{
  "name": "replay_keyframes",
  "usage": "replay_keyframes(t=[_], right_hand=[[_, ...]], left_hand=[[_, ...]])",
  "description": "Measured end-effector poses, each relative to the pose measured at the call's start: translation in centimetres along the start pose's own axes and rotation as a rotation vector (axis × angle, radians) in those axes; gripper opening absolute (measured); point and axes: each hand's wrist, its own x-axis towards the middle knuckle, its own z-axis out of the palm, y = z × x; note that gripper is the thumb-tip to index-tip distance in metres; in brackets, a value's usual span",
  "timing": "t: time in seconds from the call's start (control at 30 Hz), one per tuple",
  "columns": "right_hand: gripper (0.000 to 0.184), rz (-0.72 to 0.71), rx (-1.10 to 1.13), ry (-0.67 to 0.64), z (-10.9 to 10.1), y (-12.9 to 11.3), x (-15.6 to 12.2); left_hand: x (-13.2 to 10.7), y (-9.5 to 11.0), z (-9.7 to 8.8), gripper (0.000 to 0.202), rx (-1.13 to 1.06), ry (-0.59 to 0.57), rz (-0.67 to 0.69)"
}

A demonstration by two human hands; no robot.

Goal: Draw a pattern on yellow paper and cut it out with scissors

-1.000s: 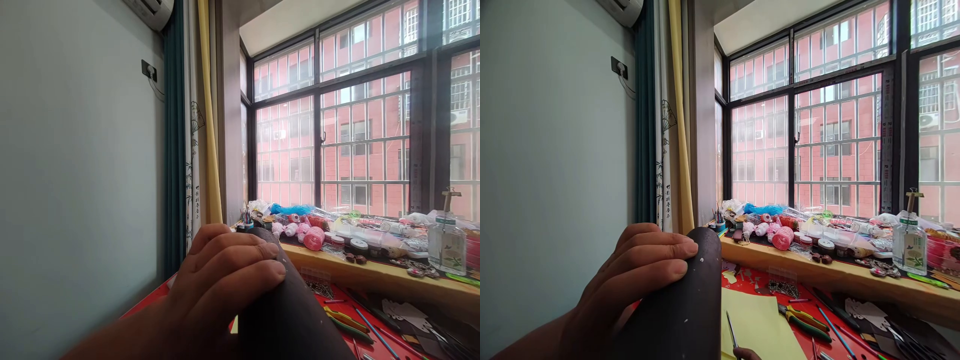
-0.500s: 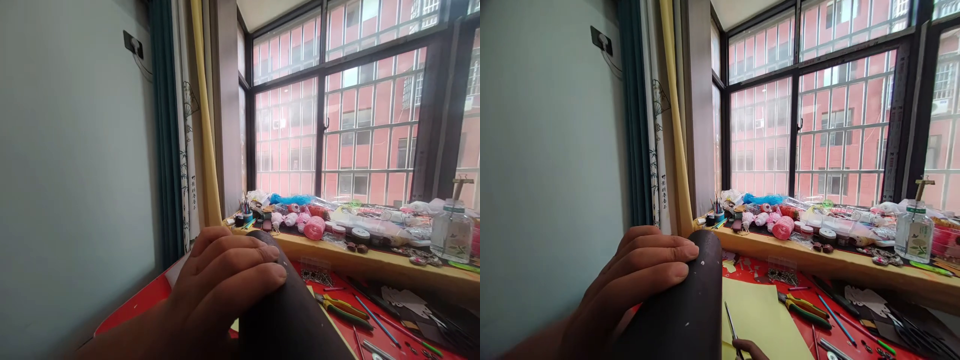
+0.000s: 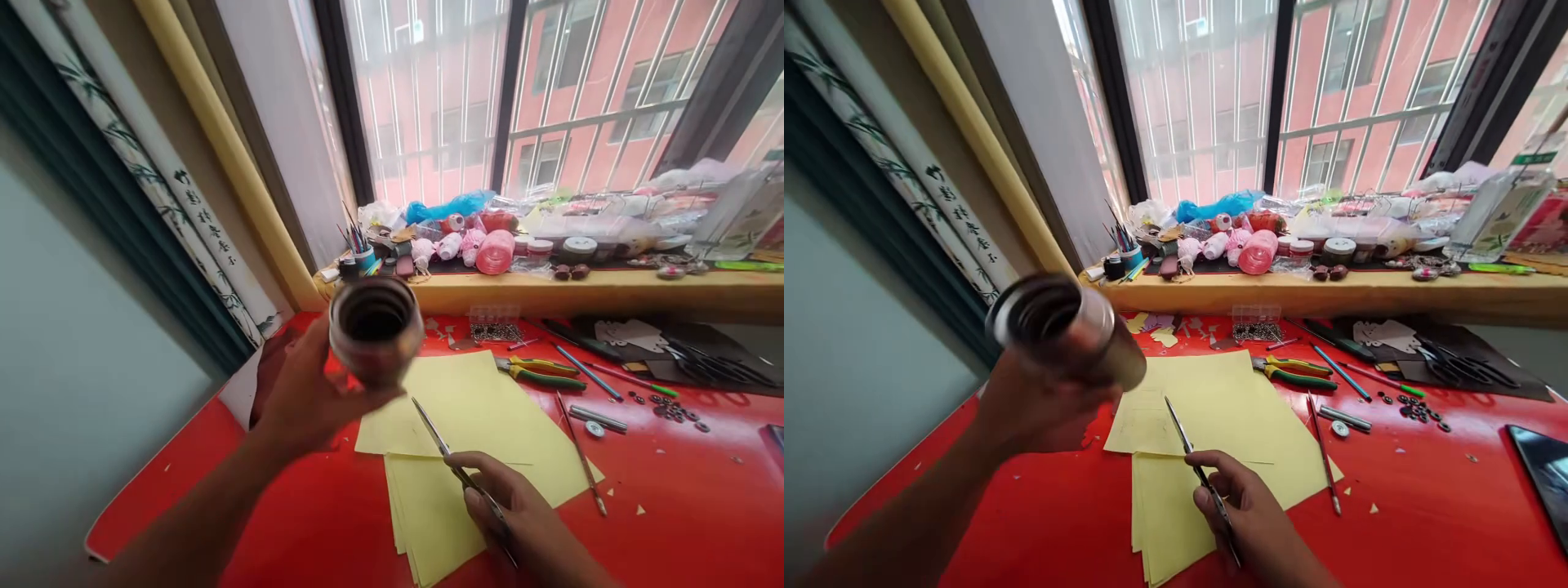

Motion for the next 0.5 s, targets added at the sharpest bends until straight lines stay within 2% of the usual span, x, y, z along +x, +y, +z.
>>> replay_keyframes(t=[0.13, 0.23, 0.3, 0.4, 0.5], right_hand=[[0.085, 0.024, 0.003, 0.005, -0.5, -0.5, 0.8], [0.086, 0.036, 0.014, -0.009, -0.4, -0.7, 0.4], [0.086, 0.039, 0.024, -0.012, -0.3, -0.5, 0.4], [0.087, 0.056, 0.074, -0.004, -0.2, 0.0, 0.7], [0.087, 0.059, 0.124, -0.006, -0.3, 0.3, 0.9]], left_hand=[[8.5, -7.2, 2.7, 0.068, 0.039, 0.192, -0.134], [15.2, -11.6, 4.7, 0.059, 0.045, 0.268, -0.188], [18.8, -14.1, 6.0, 0.061, 0.04, 0.305, -0.214], [22.6, -17.0, 8.1, 0.061, 0.035, 0.339, -0.246], [25.1, -19.4, 10.0, 0.063, 0.021, 0.356, -0.25]])
